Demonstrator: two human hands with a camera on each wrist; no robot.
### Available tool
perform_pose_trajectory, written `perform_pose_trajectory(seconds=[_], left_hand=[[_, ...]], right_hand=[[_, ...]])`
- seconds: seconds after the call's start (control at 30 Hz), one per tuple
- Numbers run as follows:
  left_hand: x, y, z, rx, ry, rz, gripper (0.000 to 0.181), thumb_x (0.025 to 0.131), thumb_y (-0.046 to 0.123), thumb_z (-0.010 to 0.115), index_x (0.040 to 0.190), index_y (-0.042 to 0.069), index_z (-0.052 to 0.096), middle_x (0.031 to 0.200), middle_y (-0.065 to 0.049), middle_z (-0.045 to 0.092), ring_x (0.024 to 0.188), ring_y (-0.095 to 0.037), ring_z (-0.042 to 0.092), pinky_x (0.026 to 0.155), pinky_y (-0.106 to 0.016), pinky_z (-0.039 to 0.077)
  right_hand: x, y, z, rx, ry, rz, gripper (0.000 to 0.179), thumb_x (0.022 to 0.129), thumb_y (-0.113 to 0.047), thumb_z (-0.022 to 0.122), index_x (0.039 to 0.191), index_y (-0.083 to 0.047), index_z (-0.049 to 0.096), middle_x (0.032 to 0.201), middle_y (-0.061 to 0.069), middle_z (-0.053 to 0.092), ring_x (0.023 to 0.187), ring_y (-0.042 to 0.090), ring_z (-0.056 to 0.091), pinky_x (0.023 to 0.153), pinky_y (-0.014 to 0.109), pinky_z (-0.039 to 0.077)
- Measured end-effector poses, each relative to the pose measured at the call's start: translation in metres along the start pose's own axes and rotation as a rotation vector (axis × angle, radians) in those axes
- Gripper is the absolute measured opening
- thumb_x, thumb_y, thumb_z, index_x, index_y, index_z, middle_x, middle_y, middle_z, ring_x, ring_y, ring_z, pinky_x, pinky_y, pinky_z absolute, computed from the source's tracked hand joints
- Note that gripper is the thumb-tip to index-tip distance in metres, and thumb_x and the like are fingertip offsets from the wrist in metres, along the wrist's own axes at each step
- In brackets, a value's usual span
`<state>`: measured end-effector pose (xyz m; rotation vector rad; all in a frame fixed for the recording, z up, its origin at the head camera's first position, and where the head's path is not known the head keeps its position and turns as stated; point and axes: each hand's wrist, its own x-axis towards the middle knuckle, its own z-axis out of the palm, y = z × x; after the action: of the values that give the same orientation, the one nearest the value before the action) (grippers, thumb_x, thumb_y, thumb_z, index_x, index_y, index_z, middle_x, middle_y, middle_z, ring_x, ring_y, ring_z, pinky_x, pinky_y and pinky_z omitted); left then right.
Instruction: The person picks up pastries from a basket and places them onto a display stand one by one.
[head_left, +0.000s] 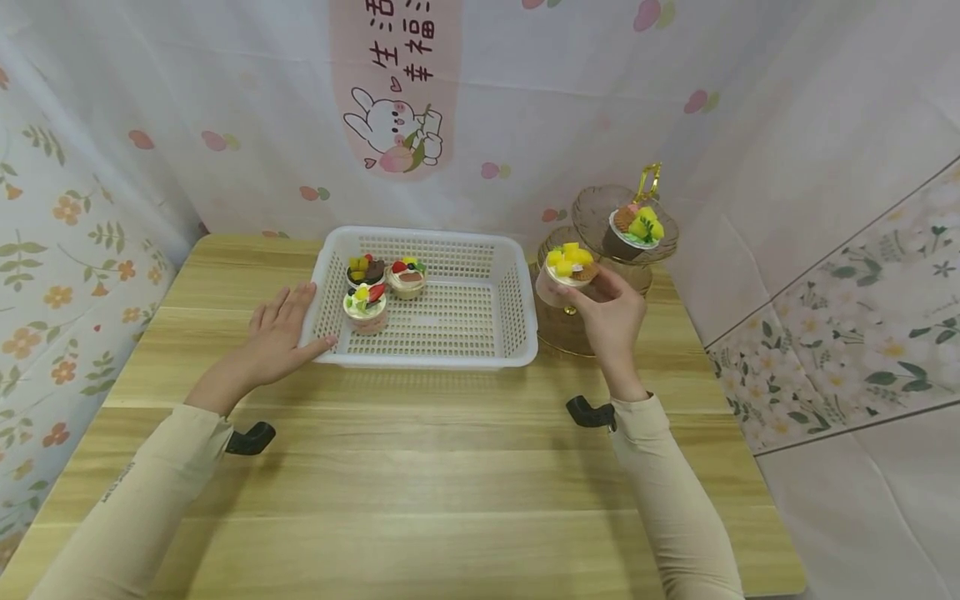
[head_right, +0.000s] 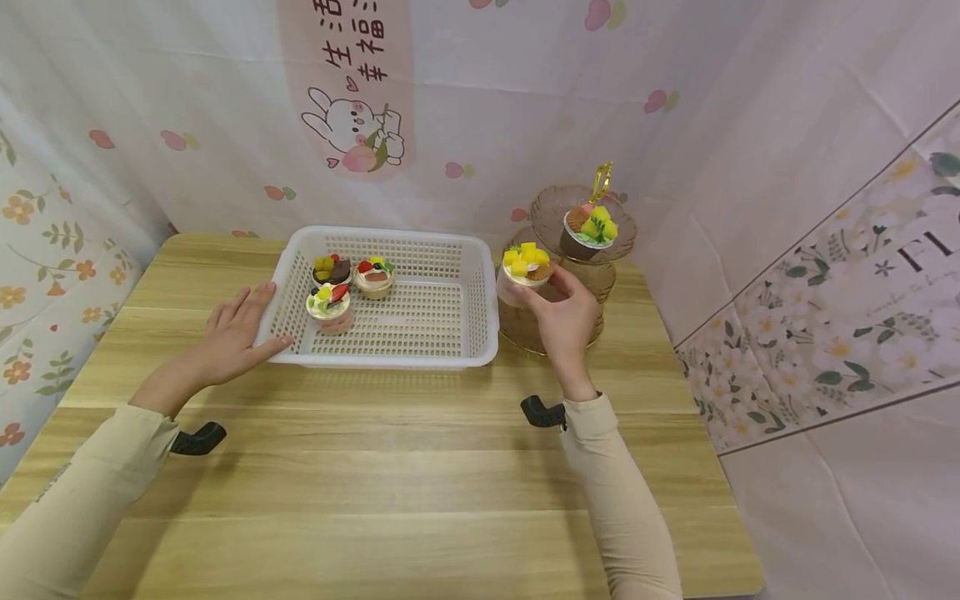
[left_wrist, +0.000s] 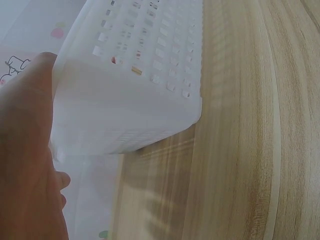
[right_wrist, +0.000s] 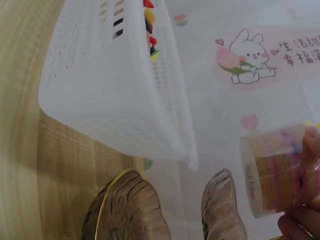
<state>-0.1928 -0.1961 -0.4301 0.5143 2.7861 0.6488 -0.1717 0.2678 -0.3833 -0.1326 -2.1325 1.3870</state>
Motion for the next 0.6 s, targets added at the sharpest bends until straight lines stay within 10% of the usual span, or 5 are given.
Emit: perform_pose_trajectory(seconds=[0.6], left_hand=[[0.001, -0.003, 0.0, -0.008, -0.001, 0.003, 0.097, 0.098, 0.058, 0.046, 0.159, 0.008, -0.011, 0.167, -0.021, -0.008, 0.152, -0.046, -0.012, 0.116, -0.071, -0.006]], right_hand=[[0.008, 0.015, 0.004, -0.086, 0.179, 0.052, 0.056, 0.067, -0.028, 0.092, 0.11, 0.0, 0.069, 0.109, 0.017, 0.075, 0.096, 0.027, 0.073, 0.073, 0.013, 0.053]])
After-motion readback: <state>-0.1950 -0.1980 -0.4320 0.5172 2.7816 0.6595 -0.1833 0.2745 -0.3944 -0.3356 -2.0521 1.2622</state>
